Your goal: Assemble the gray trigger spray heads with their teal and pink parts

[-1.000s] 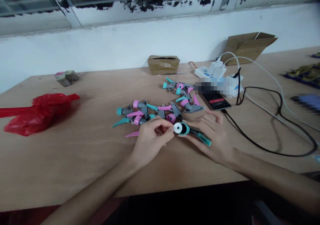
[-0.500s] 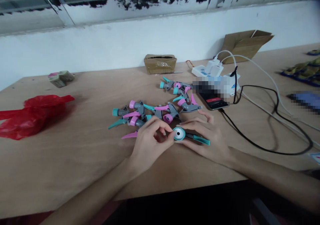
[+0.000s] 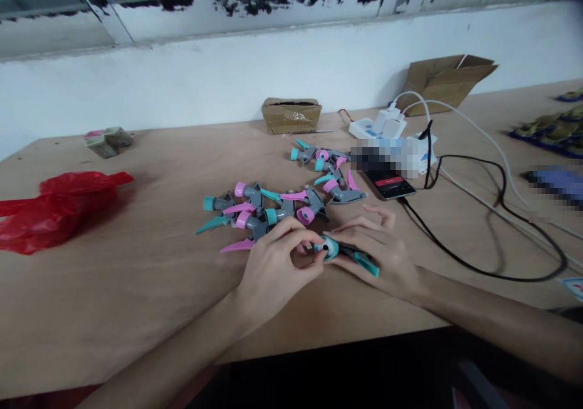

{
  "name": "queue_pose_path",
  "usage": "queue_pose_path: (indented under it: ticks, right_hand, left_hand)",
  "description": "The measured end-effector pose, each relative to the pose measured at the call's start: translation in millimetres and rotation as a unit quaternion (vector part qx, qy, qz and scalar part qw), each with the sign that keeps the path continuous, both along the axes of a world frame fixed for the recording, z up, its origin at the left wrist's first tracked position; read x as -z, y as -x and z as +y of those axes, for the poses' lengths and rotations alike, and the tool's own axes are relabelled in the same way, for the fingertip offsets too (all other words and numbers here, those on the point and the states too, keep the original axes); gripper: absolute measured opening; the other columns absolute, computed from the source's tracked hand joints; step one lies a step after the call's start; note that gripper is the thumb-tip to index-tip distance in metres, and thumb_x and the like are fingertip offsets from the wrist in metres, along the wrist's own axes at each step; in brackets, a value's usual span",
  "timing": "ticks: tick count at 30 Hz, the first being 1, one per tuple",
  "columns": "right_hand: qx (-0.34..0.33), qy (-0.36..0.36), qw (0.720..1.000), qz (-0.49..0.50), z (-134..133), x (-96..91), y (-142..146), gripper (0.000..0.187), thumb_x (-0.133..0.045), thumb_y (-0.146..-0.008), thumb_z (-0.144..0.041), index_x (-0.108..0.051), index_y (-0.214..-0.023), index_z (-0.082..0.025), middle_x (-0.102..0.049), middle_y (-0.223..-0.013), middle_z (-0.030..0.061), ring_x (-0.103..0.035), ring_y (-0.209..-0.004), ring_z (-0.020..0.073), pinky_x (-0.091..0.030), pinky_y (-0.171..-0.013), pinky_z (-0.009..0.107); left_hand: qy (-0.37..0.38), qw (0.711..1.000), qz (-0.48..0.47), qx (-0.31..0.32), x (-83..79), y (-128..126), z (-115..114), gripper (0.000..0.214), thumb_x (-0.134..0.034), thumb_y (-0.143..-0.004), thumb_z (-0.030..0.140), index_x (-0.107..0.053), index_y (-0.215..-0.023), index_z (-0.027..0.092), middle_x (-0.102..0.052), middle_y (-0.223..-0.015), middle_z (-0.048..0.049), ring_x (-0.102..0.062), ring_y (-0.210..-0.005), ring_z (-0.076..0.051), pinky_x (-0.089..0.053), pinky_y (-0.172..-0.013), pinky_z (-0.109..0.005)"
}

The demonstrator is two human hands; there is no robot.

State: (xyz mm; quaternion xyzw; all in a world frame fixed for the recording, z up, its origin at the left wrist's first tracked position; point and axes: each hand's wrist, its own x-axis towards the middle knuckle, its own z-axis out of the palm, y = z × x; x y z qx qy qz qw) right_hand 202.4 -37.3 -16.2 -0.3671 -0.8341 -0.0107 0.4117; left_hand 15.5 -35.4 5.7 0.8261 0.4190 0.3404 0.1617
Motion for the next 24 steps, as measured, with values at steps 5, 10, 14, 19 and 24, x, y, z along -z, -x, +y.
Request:
queue_pose_path:
  ticks: [5,10,14,19,24]
  right_hand:
    - [-0.006,-0.019,0.999,-0.034,-2.0,5.8,-2.0,0.02,-0.059,-0.081,-0.026,-0.057,-0.101,-0.023,-0.07,-0.084,-0.0014,-0.063,-0.081,0.0138,-0.025,-0.095,0.039]
    - [-0.002,-0.021,0.998,-0.054,-2.4,10.3,-3.0,0.023,-0.057,-0.082,-0.026,-0.056,-0.105,-0.023,-0.069,-0.087,0.0,-0.062,-0.086,0.0152,-0.026,-0.096,0.04]
    - [0.006,-0.006,0.999,-0.032,-3.5,6.2,-0.5,0.017,-0.058,-0.081,-0.028,-0.058,-0.097,-0.022,-0.068,-0.083,0.0,-0.062,-0.082,0.0154,-0.027,-0.095,0.04]
    - [-0.014,0.017,1.0,-0.008,-4.0,0.4,3.2,0.018,-0.058,-0.081,-0.032,-0.058,-0.096,-0.023,-0.068,-0.078,-0.0009,-0.062,-0.077,0.0145,-0.028,-0.094,0.04]
    - [-0.037,-0.009,0.999,-0.022,-2.2,6.7,0.3,0.017,-0.06,-0.08,-0.028,-0.058,-0.095,-0.022,-0.068,-0.079,-0.0012,-0.062,-0.079,0.0131,-0.028,-0.096,0.04]
  left_hand:
    - [0.008,0.999,0.019,-0.03,0.6,-0.7,-4.3,0.004,-0.062,-0.072,0.017,-0.063,-0.076,0.019,-0.058,-0.078,0.001,-0.056,-0.062,-0.009,-0.048,-0.054,-0.02]
    - [0.054,0.998,0.01,-0.027,4.2,-1.7,-5.2,0.004,-0.061,-0.072,0.015,-0.063,-0.074,0.018,-0.056,-0.074,0.0017,-0.055,-0.059,-0.009,-0.046,-0.053,-0.02]
    - [0.082,0.996,-0.024,-0.016,1.0,-1.5,-2.8,0.007,-0.061,-0.07,0.012,-0.062,-0.075,0.017,-0.054,-0.073,0.0014,-0.053,-0.058,-0.008,-0.046,-0.05,-0.018]
    - [0.113,0.993,-0.008,0.043,-8.9,6.4,5.1,0.006,-0.062,-0.071,0.013,-0.063,-0.075,0.017,-0.056,-0.074,0.0013,-0.055,-0.061,-0.008,-0.046,-0.052,-0.018]
    - [0.094,0.991,0.052,0.083,-8.9,10.0,8.5,0.009,-0.06,-0.071,0.009,-0.062,-0.074,0.017,-0.057,-0.078,0.001,-0.055,-0.066,-0.008,-0.046,-0.055,-0.018]
